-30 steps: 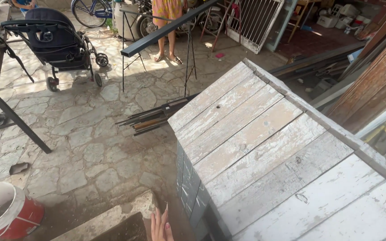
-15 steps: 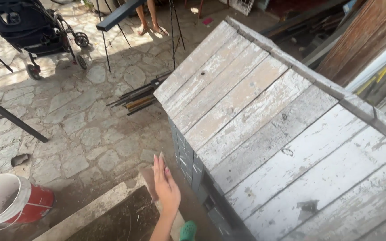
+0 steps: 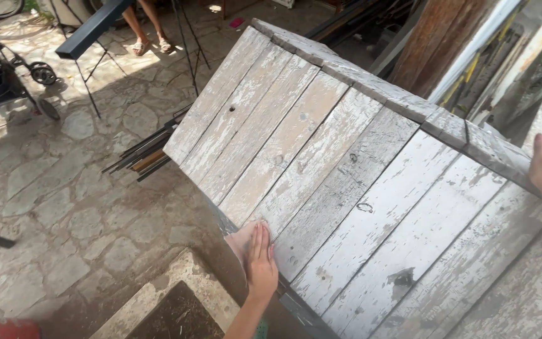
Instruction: Sanding the wooden roof of a small structure using a piece of sandpaper to smooth the surface.
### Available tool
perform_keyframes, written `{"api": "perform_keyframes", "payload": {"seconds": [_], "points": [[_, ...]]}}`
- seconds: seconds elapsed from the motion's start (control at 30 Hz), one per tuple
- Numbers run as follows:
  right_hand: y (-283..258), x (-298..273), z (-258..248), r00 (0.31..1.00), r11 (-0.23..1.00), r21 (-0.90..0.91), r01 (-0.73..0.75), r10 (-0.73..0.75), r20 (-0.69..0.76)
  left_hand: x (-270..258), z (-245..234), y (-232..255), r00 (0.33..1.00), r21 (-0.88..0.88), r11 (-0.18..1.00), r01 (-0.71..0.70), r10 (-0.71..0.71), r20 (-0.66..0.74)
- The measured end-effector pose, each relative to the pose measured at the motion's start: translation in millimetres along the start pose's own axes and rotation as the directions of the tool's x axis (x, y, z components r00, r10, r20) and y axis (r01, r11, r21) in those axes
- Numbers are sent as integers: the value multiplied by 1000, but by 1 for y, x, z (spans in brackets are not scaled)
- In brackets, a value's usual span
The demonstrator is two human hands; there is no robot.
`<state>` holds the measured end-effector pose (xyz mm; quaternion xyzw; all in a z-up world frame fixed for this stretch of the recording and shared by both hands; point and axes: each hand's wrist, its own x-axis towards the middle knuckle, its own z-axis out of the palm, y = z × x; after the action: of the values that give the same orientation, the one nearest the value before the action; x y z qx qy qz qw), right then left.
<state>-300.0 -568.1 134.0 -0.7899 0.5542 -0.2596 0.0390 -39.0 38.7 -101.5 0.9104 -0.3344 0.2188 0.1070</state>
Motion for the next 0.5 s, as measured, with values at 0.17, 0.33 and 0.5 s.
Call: {"api": "perform_keyframes", "payload": {"seconds": [0.17, 0.33, 0.5], "points": [[-66, -49, -64, 980, 966, -216, -140, 166, 106, 8, 4, -6, 990, -571, 810, 135, -94, 101], [-102, -73, -98, 968, 972, -154, -176, 200, 153, 10, -12, -16, 993, -691, 722, 45, -107, -46], [-107, -75, -96, 954, 959, -171, -225, 253, 162, -2, -12, -19, 986, -650, 750, 118, -165, -11]]}}
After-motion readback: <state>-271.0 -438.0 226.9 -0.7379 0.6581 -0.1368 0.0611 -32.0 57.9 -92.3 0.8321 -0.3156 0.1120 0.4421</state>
